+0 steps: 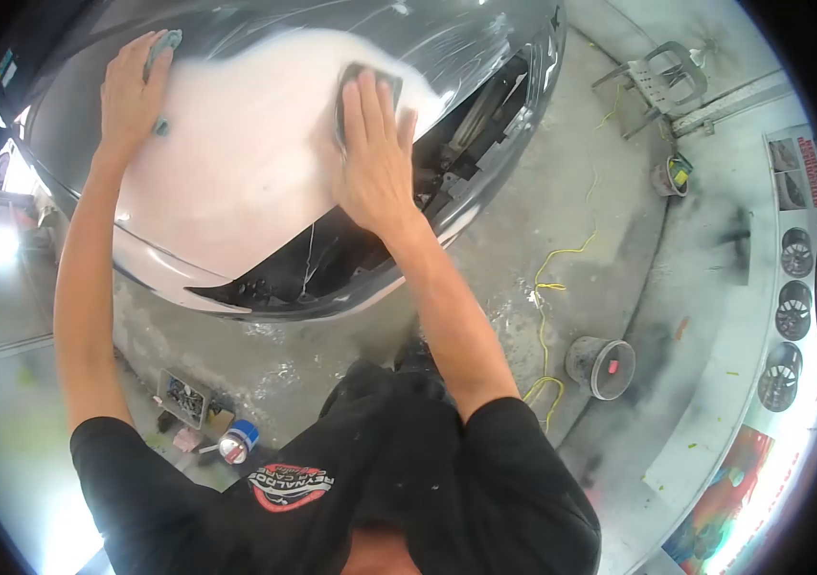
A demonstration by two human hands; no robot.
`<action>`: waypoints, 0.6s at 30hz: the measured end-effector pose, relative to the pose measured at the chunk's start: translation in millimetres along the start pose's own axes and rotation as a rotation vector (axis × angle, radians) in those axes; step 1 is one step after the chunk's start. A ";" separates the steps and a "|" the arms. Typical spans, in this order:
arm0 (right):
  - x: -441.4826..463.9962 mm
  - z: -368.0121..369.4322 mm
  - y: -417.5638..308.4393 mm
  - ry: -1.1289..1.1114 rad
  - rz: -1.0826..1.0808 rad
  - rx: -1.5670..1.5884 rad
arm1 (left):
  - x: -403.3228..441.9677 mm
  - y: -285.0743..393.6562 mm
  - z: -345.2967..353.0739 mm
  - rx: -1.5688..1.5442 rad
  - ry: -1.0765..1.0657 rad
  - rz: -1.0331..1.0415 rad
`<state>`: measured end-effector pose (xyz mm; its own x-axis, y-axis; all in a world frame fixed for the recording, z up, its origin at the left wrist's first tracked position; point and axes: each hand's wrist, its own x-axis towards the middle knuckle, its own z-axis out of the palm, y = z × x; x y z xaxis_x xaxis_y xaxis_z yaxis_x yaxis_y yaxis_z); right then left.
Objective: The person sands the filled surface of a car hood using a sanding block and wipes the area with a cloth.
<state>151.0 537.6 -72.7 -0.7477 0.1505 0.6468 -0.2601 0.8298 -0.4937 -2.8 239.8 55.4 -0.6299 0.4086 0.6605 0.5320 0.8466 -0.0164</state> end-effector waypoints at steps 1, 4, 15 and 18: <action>-6.6 -8.0 8.2 -0.083 -0.046 -0.016 | -2.6 -1.1 0.8 -0.011 -0.002 0.003; 45.1 -11.7 78.3 -0.019 -0.066 -0.113 | 0.5 -4.0 3.9 -0.028 0.003 0.004; 32.6 -6.9 12.7 -0.201 -0.162 -0.107 | -12.8 12.1 -1.8 0.023 0.051 -0.042; 127.7 -13.0 81.1 -0.211 0.048 -0.182 | -5.6 9.0 -0.2 -0.043 0.080 -0.056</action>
<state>42.4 631.1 -22.6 -0.8722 0.0929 0.4803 -0.1214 0.9100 -0.3965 5.7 245.1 51.8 -0.6132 0.3311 0.7172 0.5220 0.8513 0.0534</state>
